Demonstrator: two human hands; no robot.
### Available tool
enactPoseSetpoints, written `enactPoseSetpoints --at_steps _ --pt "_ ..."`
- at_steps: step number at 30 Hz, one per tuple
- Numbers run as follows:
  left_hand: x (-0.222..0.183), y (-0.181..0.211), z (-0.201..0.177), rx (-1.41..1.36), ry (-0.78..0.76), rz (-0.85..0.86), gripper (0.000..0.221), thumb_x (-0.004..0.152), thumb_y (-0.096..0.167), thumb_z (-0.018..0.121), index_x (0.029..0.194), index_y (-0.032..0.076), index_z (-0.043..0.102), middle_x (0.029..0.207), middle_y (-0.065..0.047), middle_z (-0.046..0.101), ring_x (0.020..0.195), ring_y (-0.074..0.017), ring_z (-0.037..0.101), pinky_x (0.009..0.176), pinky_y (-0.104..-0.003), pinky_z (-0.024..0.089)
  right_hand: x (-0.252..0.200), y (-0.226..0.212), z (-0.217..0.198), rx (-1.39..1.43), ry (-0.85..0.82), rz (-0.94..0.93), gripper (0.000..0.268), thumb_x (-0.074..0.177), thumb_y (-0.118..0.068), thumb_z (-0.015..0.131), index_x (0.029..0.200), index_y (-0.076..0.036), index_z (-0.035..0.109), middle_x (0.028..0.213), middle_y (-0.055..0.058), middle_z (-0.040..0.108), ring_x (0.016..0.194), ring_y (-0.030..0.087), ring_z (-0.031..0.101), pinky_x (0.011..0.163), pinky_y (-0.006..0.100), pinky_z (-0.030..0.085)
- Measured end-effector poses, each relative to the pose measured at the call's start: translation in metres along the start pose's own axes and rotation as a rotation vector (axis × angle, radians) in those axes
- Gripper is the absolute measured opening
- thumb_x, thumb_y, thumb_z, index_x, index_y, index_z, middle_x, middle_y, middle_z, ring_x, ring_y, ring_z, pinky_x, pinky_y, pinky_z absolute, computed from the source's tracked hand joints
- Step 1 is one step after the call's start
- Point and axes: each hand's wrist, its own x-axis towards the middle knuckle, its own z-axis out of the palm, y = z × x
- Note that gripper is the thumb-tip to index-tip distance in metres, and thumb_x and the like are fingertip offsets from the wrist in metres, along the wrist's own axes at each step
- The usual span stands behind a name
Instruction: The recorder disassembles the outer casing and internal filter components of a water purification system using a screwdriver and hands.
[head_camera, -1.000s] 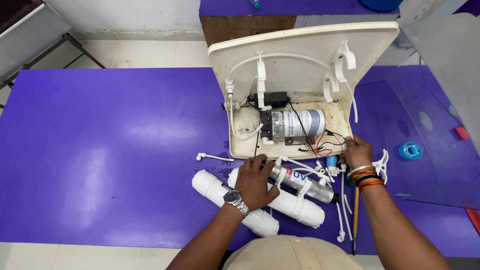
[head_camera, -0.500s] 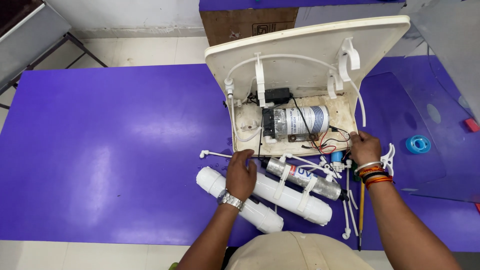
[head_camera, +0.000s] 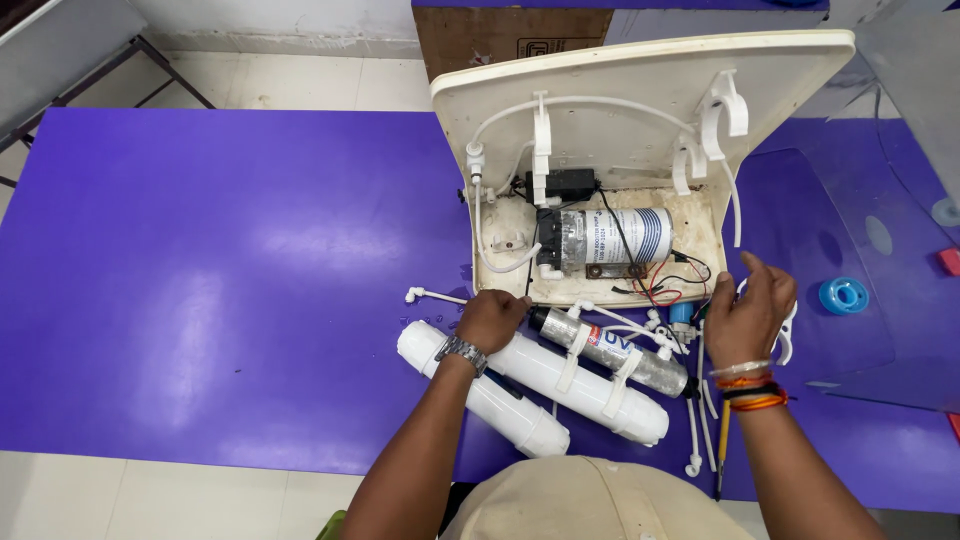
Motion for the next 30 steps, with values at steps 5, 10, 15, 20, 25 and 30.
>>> enactPoseSetpoints --at_steps 5,10,15,20,25,30 --pt "0.008 0.018 -0.002 0.149 -0.094 0.026 0.039 0.094 0.04 0.065 0.083 0.005 0.078 0.073 -0.012 0.076 0.071 -0.0265 0.073 0.077 -0.039 0.057 -0.034 -0.095 -0.018 0.27 -0.32 -0.552 0.038 0.09 -0.023 0.073 0.123 -0.005 0.064 0.112 0.013 0.063 0.106 0.032 0.058 0.092 0.044 0.049" --pt "0.018 0.003 0.006 0.245 -0.061 0.182 0.036 0.097 0.033 0.062 0.078 0.006 0.077 0.068 -0.006 0.076 0.07 -0.0239 0.073 0.079 -0.038 0.058 -0.05 -0.126 0.015 0.126 -0.501 -0.563 0.053 0.084 -0.03 0.077 0.127 -0.003 0.061 0.107 0.015 0.057 0.1 0.033 0.056 0.087 0.045 0.048" --pt "0.003 0.014 -0.003 0.281 -0.01 0.264 0.036 0.099 0.032 0.059 0.078 0.008 0.074 0.064 -0.004 0.073 0.067 -0.0253 0.073 0.075 -0.04 0.058 -0.043 -0.151 0.005 -0.036 -0.591 -0.443 0.061 0.08 -0.038 0.08 0.127 -0.005 0.061 0.106 0.015 0.054 0.099 0.032 0.054 0.086 0.044 0.046" --pt "-0.011 0.035 -0.019 0.232 0.039 0.302 0.038 0.099 0.032 0.059 0.075 0.006 0.073 0.061 -0.007 0.071 0.061 -0.0283 0.07 0.069 -0.042 0.056 -0.034 -0.178 -0.022 -0.229 -0.524 -0.48 0.048 0.073 -0.044 0.081 0.11 -0.015 0.069 0.113 0.011 0.056 0.105 0.029 0.051 0.088 0.044 0.042" --pt "-0.013 0.064 -0.036 0.152 0.141 0.366 0.037 0.099 0.032 0.06 0.075 0.006 0.071 0.061 -0.007 0.07 0.059 -0.0281 0.07 0.064 -0.044 0.055 -0.01 -0.161 -0.008 -0.091 -0.335 -0.666 0.055 0.071 -0.043 0.084 0.107 -0.005 0.066 0.108 0.013 0.061 0.102 0.032 0.057 0.085 0.046 0.046" --pt "-0.006 0.09 -0.049 0.187 0.245 0.449 0.037 0.098 0.032 0.061 0.074 0.005 0.068 0.061 -0.01 0.069 0.062 -0.0313 0.069 0.064 -0.046 0.054 0.015 -0.17 -0.008 -0.004 -0.337 -0.651 0.058 0.076 -0.041 0.083 0.114 -0.001 0.065 0.095 0.013 0.065 0.09 0.031 0.065 0.077 0.045 0.054"
